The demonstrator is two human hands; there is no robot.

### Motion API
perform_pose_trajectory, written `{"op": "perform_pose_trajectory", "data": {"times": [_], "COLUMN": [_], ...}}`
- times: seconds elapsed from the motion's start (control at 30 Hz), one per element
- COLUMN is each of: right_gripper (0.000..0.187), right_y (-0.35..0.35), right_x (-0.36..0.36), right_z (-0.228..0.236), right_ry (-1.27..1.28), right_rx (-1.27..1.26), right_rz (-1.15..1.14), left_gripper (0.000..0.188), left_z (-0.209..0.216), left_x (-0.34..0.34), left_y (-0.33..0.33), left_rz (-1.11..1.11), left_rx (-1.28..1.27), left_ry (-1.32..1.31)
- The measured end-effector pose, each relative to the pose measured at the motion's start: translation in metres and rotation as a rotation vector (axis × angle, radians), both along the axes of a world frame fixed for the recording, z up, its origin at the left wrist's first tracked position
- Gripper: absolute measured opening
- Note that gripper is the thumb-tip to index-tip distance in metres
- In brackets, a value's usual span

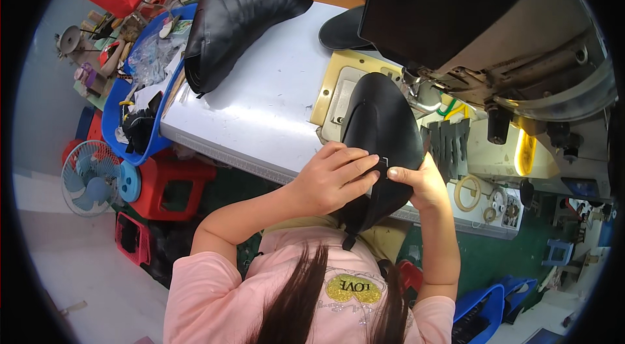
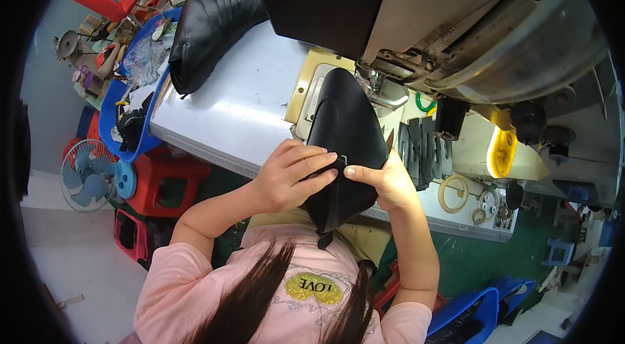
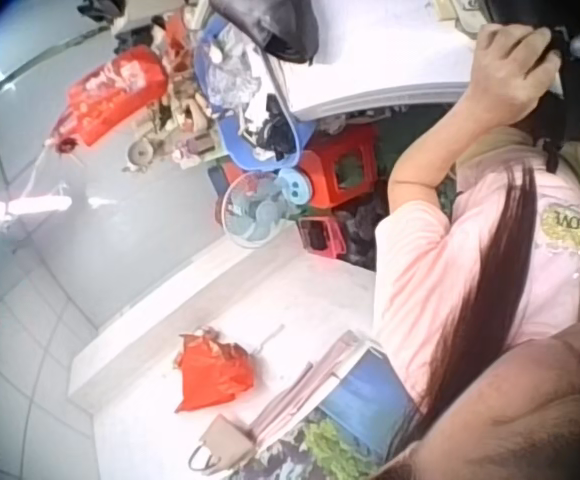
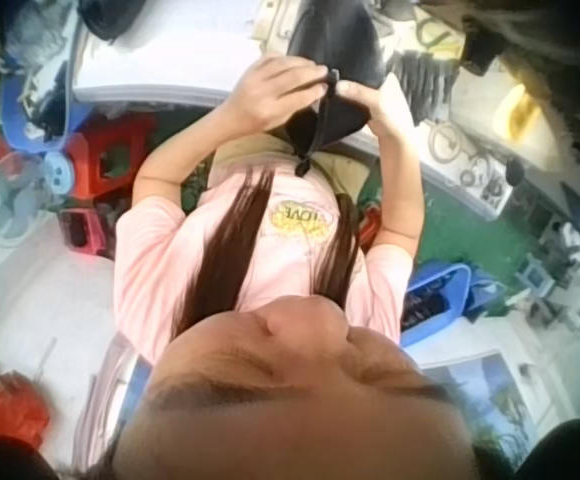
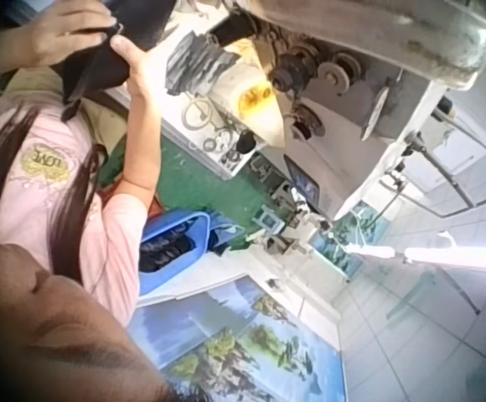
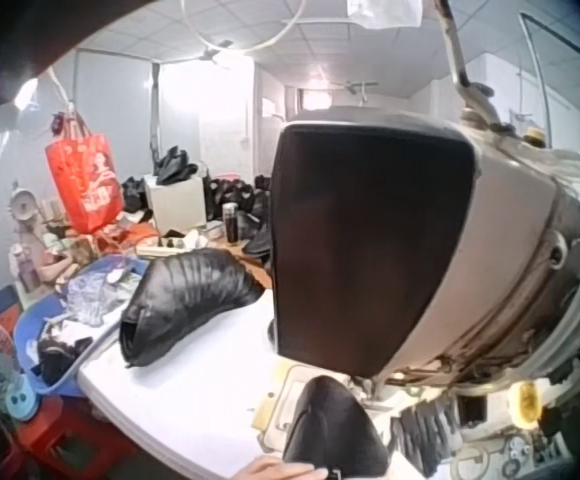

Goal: The person aligns a black leather piece with a zipper and sews it using an industrial sewing machine. They repeatedly guide the material through the machine, cut the thread, and inspect the seam before proceeding to the next section.

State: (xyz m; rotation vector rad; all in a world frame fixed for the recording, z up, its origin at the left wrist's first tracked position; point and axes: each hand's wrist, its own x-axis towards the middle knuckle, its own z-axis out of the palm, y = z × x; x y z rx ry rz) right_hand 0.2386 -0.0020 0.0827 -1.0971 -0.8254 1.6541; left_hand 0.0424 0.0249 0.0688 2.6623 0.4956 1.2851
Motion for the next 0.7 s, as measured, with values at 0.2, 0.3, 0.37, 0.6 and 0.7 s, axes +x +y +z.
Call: {"op": "perform_pose_trajectory", "data": {"times": [0.2,0.3,0.37,0.6,0.7], "right_gripper": [0.055,0.056,0.057,0.057,0.056], "right_y": [-0.0005,0.0000,0.0001,0.0000,0.0000], "right_x": [-0.0007,-0.0017,-0.0020,-0.0070,-0.0091], "right_z": [0.0013,0.0005,0.0001,0.0047,0.0047], "right_ry": [0.014,0.045,0.065,-0.005,-0.022], "right_rx": [-0.046,-0.062,-0.065,-0.014,-0.016], "right_rz": [-0.005,-0.042,-0.051,-0.015,-0.026], "left_gripper": [0.027,0.027,0.026,0.022,0.024], "left_z": [0.0000,-0.0002,0.0004,0.0026,-0.0011], "left_x": [0.0014,0.0022,0.0017,0.0011,0.0007], "left_y": [-0.0011,-0.0017,-0.0011,-0.0024,-0.0046], "left_rz": [0.008,0.014,0.013,0.045,0.046], "left_rx": [-0.024,-0.031,-0.026,0.046,0.055], "left_ry": [-0.034,-0.038,-0.028,0.048,0.059]}}
